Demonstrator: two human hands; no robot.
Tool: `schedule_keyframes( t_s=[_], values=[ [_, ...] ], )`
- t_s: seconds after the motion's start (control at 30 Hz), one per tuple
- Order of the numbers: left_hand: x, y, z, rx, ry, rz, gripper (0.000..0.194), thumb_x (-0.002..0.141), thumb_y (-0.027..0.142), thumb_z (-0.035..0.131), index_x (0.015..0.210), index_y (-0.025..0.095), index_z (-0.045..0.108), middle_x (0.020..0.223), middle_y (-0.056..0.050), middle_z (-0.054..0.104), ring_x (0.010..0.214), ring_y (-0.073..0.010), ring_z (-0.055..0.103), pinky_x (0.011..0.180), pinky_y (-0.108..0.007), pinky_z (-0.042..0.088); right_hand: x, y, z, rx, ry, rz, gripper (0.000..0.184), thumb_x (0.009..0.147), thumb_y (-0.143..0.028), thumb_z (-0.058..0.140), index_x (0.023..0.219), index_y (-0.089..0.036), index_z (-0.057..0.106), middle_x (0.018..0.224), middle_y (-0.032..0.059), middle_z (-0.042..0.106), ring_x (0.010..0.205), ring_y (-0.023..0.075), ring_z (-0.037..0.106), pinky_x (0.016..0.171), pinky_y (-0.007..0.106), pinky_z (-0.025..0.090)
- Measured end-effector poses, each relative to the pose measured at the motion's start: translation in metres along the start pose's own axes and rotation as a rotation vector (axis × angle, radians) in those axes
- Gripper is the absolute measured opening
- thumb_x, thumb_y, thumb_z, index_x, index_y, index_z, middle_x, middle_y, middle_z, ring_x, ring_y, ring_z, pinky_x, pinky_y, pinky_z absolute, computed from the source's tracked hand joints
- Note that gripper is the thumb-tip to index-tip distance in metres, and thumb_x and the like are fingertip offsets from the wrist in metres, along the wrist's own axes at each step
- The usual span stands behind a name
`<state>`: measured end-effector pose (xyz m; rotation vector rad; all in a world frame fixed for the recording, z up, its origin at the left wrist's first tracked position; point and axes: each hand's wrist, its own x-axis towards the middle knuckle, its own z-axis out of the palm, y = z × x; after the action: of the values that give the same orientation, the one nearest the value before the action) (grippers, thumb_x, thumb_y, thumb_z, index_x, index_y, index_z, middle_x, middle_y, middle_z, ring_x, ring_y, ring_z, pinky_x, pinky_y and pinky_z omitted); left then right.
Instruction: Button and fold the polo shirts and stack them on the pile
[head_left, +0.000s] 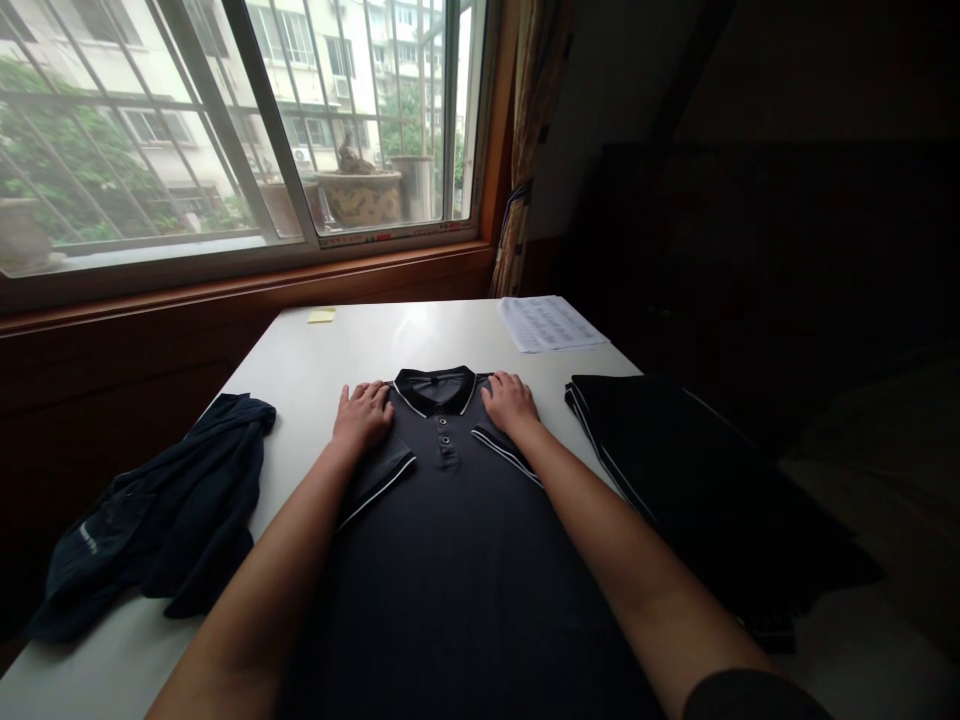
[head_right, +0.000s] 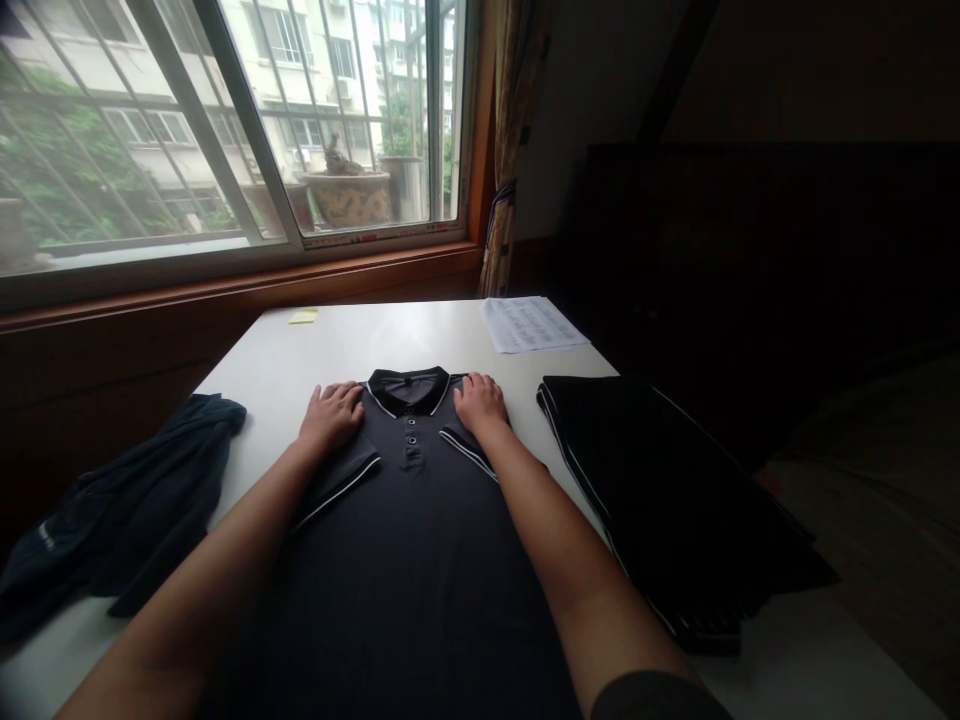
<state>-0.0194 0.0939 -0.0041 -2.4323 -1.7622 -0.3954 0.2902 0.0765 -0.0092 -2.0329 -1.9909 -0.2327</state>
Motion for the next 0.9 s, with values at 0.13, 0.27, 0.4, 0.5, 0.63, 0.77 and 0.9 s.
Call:
schedule_keyframes(
  t_s=[0.13,0.27,0.4,0.5,0.63,0.77,0.9],
  values=[
    [0.003,-0.005,0.0,0.008,-0.008,-0.014,0.046,0.099,0.037,0.036,0.14,0.025,0.053,0.151,-0.006,0.051,0.14,-0.0287,0.04,0.121,-0.059,0.017,0.007,-0.004,0.002,0.012,0.003,-0.011,0.041,0.102,-0.038,0.039,0.13,-0.016,0.059,0.14,0.0141,0.056,0.124,0.0292,0.046,0.105,0.041,0.036],
    [0.006,-0.008,0.001,0.013,-0.011,-0.027,0.047,0.099,0.037,0.035,0.141,0.025,0.052,0.152,-0.006,0.05,0.14,-0.0284,0.039,0.121,-0.059,0.018,0.014,-0.007,0.004,0.024,0.001,-0.014,0.042,0.102,-0.039,0.038,0.13,-0.016,0.059,0.14,0.0142,0.056,0.123,0.0295,0.046,0.105,0.042,0.036],
    [0.011,-0.01,0.002,0.013,-0.015,-0.035,0.047,0.099,0.037,0.035,0.141,0.026,0.053,0.151,-0.006,0.05,0.14,-0.0291,0.039,0.12,-0.06,0.019,0.021,-0.007,0.006,0.032,-0.002,-0.021,0.042,0.102,-0.039,0.038,0.13,-0.017,0.059,0.139,0.0145,0.056,0.123,0.0296,0.047,0.105,0.042,0.036],
    [0.014,-0.011,0.002,0.012,-0.018,-0.041,0.047,0.099,0.037,0.035,0.141,0.026,0.053,0.151,-0.006,0.05,0.14,-0.0291,0.039,0.12,-0.06,0.02,0.025,-0.007,0.008,0.038,0.0,-0.026,0.041,0.102,-0.039,0.039,0.13,-0.017,0.06,0.139,0.0144,0.056,0.124,0.0295,0.047,0.104,0.042,0.037],
    [0.016,-0.011,0.001,0.012,-0.023,-0.044,0.047,0.099,0.037,0.035,0.142,0.026,0.051,0.152,-0.006,0.049,0.141,-0.028,0.038,0.12,-0.059,0.02,0.031,-0.006,0.012,0.046,0.009,-0.03,0.041,0.101,-0.039,0.04,0.13,-0.017,0.06,0.139,0.0137,0.056,0.123,0.0293,0.047,0.104,0.042,0.037],
    [0.018,-0.012,0.0,0.009,-0.033,-0.051,0.047,0.099,0.038,0.035,0.142,0.027,0.051,0.152,-0.005,0.049,0.141,-0.028,0.038,0.12,-0.059,0.021,0.034,-0.004,0.015,0.052,0.018,-0.036,0.041,0.101,-0.039,0.04,0.13,-0.017,0.059,0.139,0.013,0.056,0.123,0.0288,0.047,0.105,0.041,0.037],
    [0.019,-0.012,-0.001,0.007,-0.039,-0.054,0.047,0.099,0.038,0.035,0.142,0.027,0.051,0.153,-0.006,0.048,0.141,-0.0279,0.038,0.12,-0.059,0.022,0.035,-0.002,0.018,0.056,0.019,-0.033,0.042,0.102,-0.04,0.04,0.132,-0.018,0.059,0.141,0.0126,0.055,0.124,0.0285,0.046,0.105,0.041,0.036]
  ],
)
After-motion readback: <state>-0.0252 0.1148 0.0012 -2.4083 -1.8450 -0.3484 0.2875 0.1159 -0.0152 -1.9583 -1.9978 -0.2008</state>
